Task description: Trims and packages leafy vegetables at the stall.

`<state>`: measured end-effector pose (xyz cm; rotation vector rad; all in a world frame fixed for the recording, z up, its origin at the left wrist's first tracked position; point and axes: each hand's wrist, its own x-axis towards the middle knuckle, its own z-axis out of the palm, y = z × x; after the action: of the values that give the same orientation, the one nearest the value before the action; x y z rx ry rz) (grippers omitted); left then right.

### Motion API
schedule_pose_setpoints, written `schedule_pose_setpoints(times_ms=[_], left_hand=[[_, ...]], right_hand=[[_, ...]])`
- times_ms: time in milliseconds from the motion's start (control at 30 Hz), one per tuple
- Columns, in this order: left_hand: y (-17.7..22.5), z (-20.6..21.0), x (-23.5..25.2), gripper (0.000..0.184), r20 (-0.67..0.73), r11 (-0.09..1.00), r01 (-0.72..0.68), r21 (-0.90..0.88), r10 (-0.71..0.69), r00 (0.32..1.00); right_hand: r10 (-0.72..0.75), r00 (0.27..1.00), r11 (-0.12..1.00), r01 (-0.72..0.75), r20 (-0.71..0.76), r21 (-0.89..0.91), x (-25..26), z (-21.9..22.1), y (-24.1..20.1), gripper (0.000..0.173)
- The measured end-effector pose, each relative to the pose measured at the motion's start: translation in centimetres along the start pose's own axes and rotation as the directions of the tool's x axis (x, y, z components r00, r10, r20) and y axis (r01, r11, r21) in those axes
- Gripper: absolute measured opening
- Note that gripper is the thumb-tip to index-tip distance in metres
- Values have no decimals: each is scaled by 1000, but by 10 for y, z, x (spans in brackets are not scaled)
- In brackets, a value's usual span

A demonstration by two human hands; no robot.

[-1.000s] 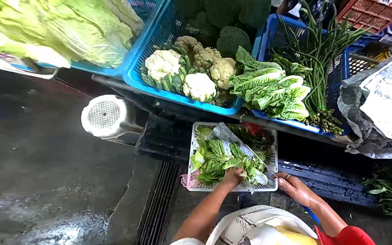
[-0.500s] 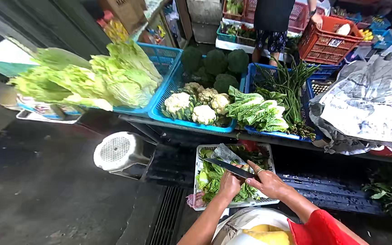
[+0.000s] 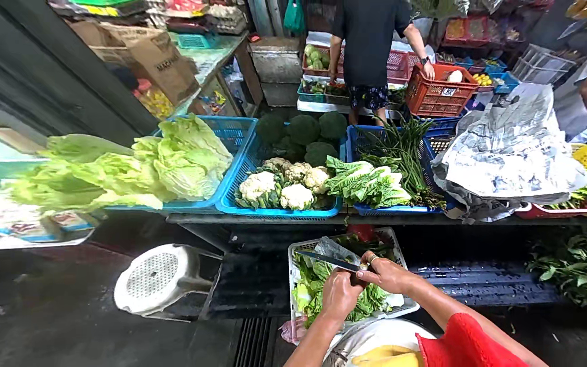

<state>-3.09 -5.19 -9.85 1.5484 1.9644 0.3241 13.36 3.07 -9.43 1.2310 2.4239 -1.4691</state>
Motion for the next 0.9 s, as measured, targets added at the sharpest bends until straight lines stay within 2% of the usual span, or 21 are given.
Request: schedule_pose_setpoints(times_ms=[200,300,400,467,533,600,700,833,900], left_hand=[[-7,-7,-4,41,35,999,-17,27,16,999],[-17,-5,-4,43,-26,991,-125,41,126,992],[-32,-15,1,46,-19,977,-165,-137,164,986],[-49,-20,7,39,-9,910,-160,-383,169,986],[-65,-21,13,28,-11,731,-169,-661,216,976],[-76,-21,17,27,4,551,-134,-824,243,970],[-83,-19,21,27,22,450,-83,-889,223,975],[-80,-15,26,28,59,458,-64,-887,248,967],[-77,-11,30,31,53,432,-73,-899,273,961]], right_hand=[[13,1000,1000,-14,1,16,9,9,-3,58],[79,996,994,-75,-47,84,16,14,-3,58],[110,993,970,-98,-43,221,16,13,3,57],[132,991,947,-114,-39,301,13,11,5,56],[126,992,899,-101,-31,425,10,12,8,47],[125,992,854,-99,-16,511,7,10,10,43],[140,989,891,-103,-52,443,4,8,9,50],[139,984,928,-89,-114,362,9,18,-2,74],[142,982,921,-85,-126,380,15,23,-7,68]])
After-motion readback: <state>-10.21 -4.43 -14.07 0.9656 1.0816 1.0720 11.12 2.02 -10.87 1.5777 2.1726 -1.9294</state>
